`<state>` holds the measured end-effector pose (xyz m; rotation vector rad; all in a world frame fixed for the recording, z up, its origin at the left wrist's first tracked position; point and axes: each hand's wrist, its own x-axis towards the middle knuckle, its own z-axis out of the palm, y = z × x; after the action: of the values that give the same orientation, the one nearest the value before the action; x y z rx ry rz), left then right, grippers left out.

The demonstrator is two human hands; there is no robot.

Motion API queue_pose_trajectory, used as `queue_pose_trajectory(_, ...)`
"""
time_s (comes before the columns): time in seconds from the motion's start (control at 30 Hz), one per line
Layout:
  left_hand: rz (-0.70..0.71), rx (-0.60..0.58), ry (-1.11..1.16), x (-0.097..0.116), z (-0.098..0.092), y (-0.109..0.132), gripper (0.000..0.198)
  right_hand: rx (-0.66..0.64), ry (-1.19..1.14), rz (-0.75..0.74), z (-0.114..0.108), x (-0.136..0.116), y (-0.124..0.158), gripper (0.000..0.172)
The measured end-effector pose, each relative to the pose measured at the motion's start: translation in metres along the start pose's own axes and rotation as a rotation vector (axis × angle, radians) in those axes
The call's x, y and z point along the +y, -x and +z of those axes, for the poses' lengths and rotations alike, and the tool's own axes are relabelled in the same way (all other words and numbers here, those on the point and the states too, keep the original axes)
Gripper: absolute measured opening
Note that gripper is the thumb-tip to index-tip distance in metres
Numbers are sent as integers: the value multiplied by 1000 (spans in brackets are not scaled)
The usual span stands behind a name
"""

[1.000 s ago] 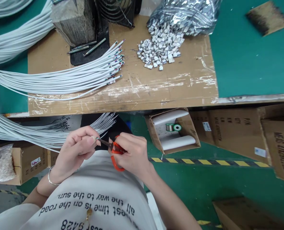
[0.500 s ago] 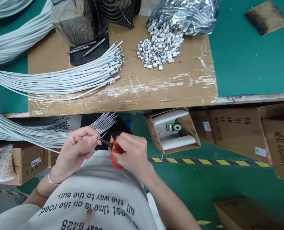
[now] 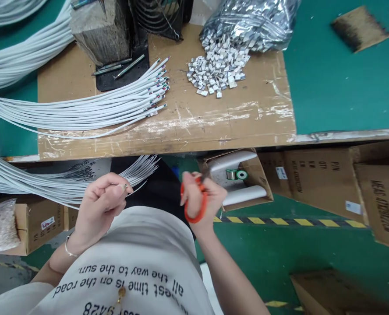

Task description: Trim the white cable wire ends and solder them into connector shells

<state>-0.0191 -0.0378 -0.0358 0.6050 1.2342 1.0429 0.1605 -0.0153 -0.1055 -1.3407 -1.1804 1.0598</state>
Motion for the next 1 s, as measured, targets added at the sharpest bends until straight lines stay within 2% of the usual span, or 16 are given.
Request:
queue_pose_trajectory(0.07,2,-1,-49,-1,-1,0,26,-75,12,-15,-1,-3,0,53)
queue_pose_trajectory(0.2,42,4,-169,-5,-2,1,27,-303,112,-134,3,-13,7,43)
queue_pose_trajectory(0.3,71,16,-208,-8,-3,2,25,-374,191,-213,1,-17,7,39)
queue_pose_trajectory(0.63,182,29,-322,7,11,0,13,-361,269,-297,-1,-20,5,40)
queue_pose_trajectory(0.83,247,34,-352,6,12,-1,11,-325,324,-338,-3,-21,4,40)
queue_pose_trajectory(1.0,295,71,-398,3,16,-2,11,-253,258,-258,6,-20,12,42)
